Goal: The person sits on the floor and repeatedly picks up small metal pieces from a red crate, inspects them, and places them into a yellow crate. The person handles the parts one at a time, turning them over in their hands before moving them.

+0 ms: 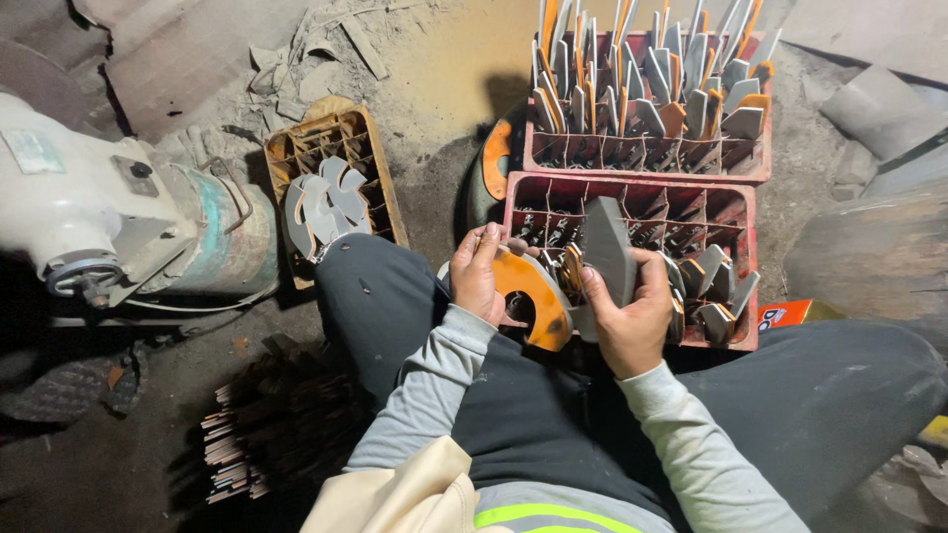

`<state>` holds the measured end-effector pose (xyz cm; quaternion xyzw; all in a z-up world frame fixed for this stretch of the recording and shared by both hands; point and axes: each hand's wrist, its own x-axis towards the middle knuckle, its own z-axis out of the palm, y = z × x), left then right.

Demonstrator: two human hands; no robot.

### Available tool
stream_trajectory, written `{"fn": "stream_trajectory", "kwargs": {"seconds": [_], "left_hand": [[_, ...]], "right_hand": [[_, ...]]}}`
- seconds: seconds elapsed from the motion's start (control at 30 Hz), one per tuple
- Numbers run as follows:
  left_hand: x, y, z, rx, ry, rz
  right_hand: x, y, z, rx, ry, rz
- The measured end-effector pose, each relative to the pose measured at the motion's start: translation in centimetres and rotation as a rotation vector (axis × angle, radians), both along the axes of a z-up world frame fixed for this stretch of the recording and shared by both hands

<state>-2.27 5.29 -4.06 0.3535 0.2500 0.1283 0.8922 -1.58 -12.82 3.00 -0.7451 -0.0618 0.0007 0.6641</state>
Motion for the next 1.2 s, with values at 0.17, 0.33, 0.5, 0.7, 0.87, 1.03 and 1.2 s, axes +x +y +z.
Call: {"fn": "stream_trajectory", "kwargs": {"seconds": [0.17, 0.33, 0.5, 0.7, 0.87, 1.03, 1.2], "left_hand": [[0.0, 0.1, 0.9, -0.004, -0.011, 0.017], [-0.2, -0.9, 1.4, 0.114, 0.067, 0.042], [-0.9, -2.7, 2.5, 0.068, 0.08, -0.073], [-0.6, -2.8, 2.4, 0.051, 0.032, -0.098], [-0.7, -2.0, 1.7, -0.053, 0.04, -0.101], [-0.2, -0.5, 1.4, -0.176, -0.008, -0.05], [-0.3, -0.4, 1.2, -0.413, -0.055, -0.088]], "right_hand": [[-0.1, -0.3, 1.0, -0.204, -0.054, 0.085], [-0.7, 1.1, 0.8, -0.442, -0.369, 0.26], [-1.0, 1.9, 0.0, -0.596, -0.47, 0.269], [-1.1, 1.9, -1.8, -0.484, -0.341, 0.311], [-0.2, 0.3, -2.9, -0.204, -0.102, 0.449], [-0.6, -0.8, -3.1, 0.341, 0.565, 0.471], [-2.3, -0.3, -3.4, 0.608, 0.816, 0.521]]}}
